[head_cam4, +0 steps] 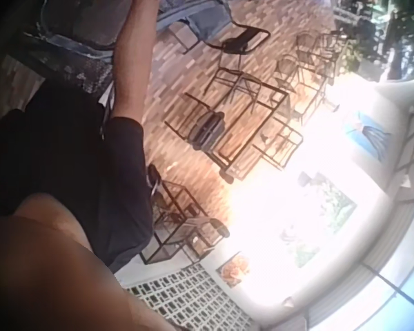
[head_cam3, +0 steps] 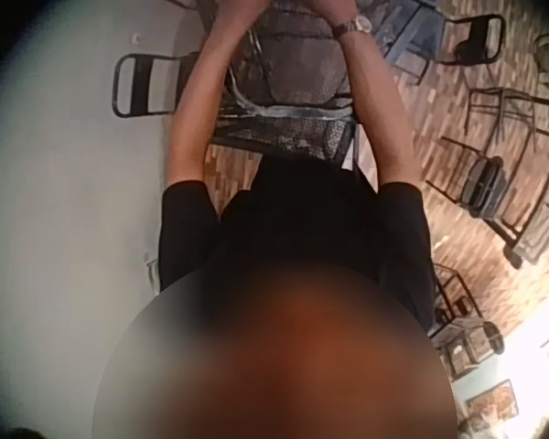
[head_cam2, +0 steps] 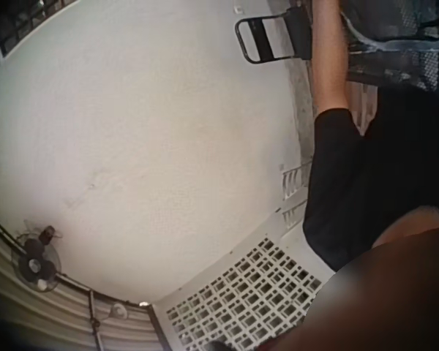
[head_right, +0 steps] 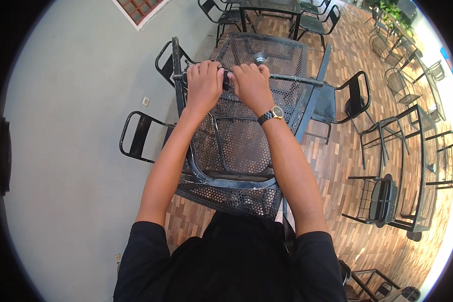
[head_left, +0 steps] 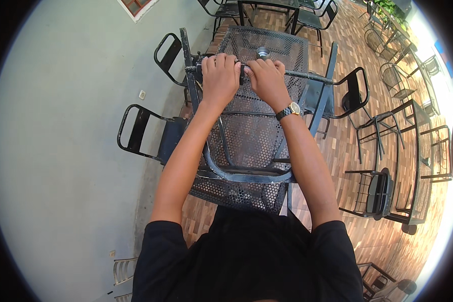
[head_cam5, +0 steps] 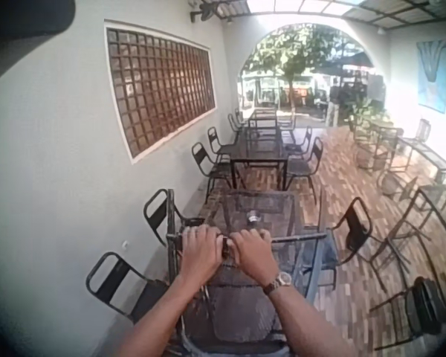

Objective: Repairing a metal chair frame by wrapping a broken joint with black tape.

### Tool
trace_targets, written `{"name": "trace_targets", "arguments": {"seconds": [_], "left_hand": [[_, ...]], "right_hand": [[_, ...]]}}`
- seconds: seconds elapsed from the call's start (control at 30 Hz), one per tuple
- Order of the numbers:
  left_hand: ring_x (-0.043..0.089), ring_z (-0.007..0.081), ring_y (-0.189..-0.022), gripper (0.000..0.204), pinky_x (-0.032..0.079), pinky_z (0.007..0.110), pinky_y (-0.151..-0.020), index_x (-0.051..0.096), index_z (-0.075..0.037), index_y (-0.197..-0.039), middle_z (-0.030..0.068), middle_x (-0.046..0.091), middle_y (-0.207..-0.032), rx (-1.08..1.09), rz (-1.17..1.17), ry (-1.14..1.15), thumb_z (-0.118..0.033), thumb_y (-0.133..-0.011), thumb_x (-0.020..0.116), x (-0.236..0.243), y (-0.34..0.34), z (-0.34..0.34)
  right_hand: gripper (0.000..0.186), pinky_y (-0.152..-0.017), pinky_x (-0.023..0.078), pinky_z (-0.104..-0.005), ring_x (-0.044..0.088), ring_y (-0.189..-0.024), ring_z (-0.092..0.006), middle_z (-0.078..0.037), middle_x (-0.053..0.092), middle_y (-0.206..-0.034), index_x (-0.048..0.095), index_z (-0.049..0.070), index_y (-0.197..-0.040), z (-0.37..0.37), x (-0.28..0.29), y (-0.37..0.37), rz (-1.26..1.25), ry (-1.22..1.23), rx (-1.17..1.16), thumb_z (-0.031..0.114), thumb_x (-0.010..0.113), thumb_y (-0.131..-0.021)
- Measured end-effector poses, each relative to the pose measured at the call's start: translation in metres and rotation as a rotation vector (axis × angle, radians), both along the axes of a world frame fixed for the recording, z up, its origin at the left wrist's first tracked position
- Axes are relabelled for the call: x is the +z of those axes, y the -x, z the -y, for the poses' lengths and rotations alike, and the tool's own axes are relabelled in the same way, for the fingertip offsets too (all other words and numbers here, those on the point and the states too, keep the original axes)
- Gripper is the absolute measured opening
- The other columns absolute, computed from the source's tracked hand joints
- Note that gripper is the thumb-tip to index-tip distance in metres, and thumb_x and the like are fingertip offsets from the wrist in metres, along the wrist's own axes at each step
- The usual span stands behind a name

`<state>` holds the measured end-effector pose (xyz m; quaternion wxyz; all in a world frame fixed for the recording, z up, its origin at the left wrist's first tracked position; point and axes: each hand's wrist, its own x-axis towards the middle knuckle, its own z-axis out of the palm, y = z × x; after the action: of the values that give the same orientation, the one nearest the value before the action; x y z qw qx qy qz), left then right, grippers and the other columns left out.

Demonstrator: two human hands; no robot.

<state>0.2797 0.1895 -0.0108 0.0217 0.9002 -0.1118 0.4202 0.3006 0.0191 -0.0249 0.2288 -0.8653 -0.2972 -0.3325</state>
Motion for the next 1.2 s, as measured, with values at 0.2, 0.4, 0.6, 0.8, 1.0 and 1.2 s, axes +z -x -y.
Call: {"name": "trace_targets", "arguments": {"seconds": [0.2,0.4,0.6,0.8,1.0,1.2], "left_hand": [[0.063,0.0358,-0.098,0.022,0.046,0.051,-0.089,0.067,-0.009,-0.105,0.0111,0.068,-0.107,-0.002,-0.165,0.037,-0.028,-0.104,0.057,0.01,-0.001,-0.005],[0.065,0.037,-0.098,0.021,0.046,0.052,-0.089,0.069,-0.01,-0.102,0.012,0.069,-0.102,0.164,-0.337,0.041,-0.026,-0.103,0.056,0.015,-0.008,0.008],[0.053,0.0346,-0.117,0.02,0.039,0.054,-0.102,0.064,-0.007,-0.109,0.0141,0.06,-0.119,-0.097,-0.018,0.065,-0.024,-0.101,0.062,-0.002,0.009,0.002],[0.072,0.0449,-0.08,0.042,0.055,0.059,-0.076,0.076,-0.007,-0.085,0.0211,0.074,-0.083,0.076,-0.4,0.115,-0.033,-0.101,0.047,0.028,-0.021,-0.001],[0.071,0.037,-0.084,0.031,0.054,0.052,-0.083,0.074,-0.008,-0.085,0.0157,0.073,-0.088,0.05,-0.263,0.061,-0.028,-0.099,0.055,0.013,-0.011,0.002],[0.061,0.0313,-0.086,0.021,0.046,0.048,-0.084,0.068,-0.011,-0.099,0.0078,0.064,-0.092,-0.091,0.111,-0.049,-0.029,-0.103,0.057,0.002,-0.004,-0.001]], "right_hand": [[0.016,-0.097,0.04,-0.0458,0.062,-0.097,-0.0246,-0.003,0.064,-0.094,0.069,0.015,-0.111,0.0,0.0,-0.002,0.033,0.017,0.019,0.026,0.061,-0.102],[0.018,-0.102,0.037,-0.0456,0.061,-0.099,-0.0245,-0.003,0.064,-0.097,0.067,0.014,-0.116,0.002,-0.002,-0.004,-0.021,0.036,0.036,0.025,0.057,-0.105],[0.019,-0.103,0.037,-0.0466,0.062,-0.099,-0.0251,-0.004,0.064,-0.097,0.066,0.013,-0.117,0.004,0.0,-0.002,-0.035,0.016,0.061,0.024,0.058,-0.105],[0.015,-0.099,0.04,-0.0444,0.061,-0.096,-0.0241,-0.003,0.064,-0.094,0.068,0.015,-0.11,0.004,-0.003,-0.003,0.04,0.035,0.032,0.026,0.062,-0.102],[0.019,-0.103,0.038,-0.0457,0.06,-0.096,-0.0251,-0.004,0.064,-0.097,0.067,0.013,-0.117,0.007,-0.003,-0.004,-0.036,0.057,0.047,0.024,0.058,-0.105],[0.015,-0.099,0.04,-0.0434,0.061,-0.096,-0.0238,-0.002,0.064,-0.094,0.069,0.014,-0.108,0.005,-0.001,-0.007,0.015,0.022,0.043,0.026,0.061,-0.102]]}}
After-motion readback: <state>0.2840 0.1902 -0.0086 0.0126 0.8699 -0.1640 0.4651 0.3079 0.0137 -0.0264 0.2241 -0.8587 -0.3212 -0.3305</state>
